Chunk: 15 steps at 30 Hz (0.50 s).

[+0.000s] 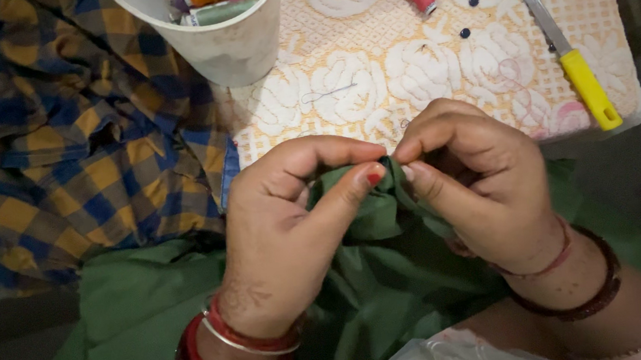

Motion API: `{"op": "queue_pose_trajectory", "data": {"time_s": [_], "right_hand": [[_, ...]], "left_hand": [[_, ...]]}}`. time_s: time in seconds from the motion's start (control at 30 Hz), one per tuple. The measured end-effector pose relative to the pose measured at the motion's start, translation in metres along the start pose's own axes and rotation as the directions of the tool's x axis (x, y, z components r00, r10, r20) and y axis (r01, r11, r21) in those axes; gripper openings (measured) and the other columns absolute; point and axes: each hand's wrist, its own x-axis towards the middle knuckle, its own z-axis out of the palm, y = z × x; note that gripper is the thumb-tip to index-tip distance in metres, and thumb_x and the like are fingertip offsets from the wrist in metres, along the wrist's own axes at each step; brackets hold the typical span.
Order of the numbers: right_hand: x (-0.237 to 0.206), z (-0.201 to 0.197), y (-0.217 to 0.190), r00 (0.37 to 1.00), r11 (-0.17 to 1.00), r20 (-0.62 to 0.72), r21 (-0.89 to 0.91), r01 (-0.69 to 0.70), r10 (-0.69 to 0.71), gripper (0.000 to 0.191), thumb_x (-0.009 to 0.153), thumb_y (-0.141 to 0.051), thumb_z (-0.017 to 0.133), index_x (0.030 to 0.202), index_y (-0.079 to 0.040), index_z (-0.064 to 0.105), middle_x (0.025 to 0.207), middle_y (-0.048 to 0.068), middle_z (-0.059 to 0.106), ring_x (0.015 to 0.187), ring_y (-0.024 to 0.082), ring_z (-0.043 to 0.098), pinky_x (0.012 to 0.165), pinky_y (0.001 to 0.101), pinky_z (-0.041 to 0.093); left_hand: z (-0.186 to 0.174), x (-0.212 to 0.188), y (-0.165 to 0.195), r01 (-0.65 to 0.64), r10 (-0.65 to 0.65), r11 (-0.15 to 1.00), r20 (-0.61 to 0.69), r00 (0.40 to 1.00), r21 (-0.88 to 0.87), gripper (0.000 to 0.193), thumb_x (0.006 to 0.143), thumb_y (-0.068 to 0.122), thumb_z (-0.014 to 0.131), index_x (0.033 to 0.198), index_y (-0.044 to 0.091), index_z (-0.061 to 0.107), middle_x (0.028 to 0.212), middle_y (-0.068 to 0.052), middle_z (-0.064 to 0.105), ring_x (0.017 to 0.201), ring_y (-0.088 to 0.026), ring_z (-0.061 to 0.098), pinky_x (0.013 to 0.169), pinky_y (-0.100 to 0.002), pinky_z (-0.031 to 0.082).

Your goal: The person sews a button onto a green garment by hand, working at a table with a needle and thread. They push the needle through the fabric and button repeatedly, pull the thread taut, and hold the garment steady while stitching the button in place.

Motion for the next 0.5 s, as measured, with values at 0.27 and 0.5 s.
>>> {"op": "queue_pose_trajectory", "data": {"time_s": [0.27,0.5], "right_hand": [[-0.002,0.0,-0.007,1.0,1.0,-0.016,-0.016,-0.021,0.02,0.008,0.097,0.004,0.066,0.104,0.0,0.066,0.102,0.004,0.063,0.088,0.009,0.057,0.077,0.0215,0.045],[-0.002,0.002,-0.015,0.999,0.99,-0.036,-0.141,0.014,-0.02,0.007,0.095,0.003,0.068,0.102,0.0,0.067,0.098,0.004,0.064,0.084,0.009,0.057,0.074,0.0213,0.045]], "left_hand": [[-0.003,0.0,-0.003,0.08,-0.075,0.987,0.038,0.996,-0.136,0.015,0.098,-0.001,0.067,0.111,-0.005,0.072,0.104,-0.007,0.075,0.096,-0.009,0.067,0.088,-0.024,0.056],[-0.003,0.001,-0.004,0.151,-0.135,0.957,0.082,0.987,-0.249,0.015,0.097,-0.002,0.066,0.111,-0.005,0.07,0.103,-0.006,0.073,0.095,-0.01,0.067,0.089,-0.025,0.055]]}}
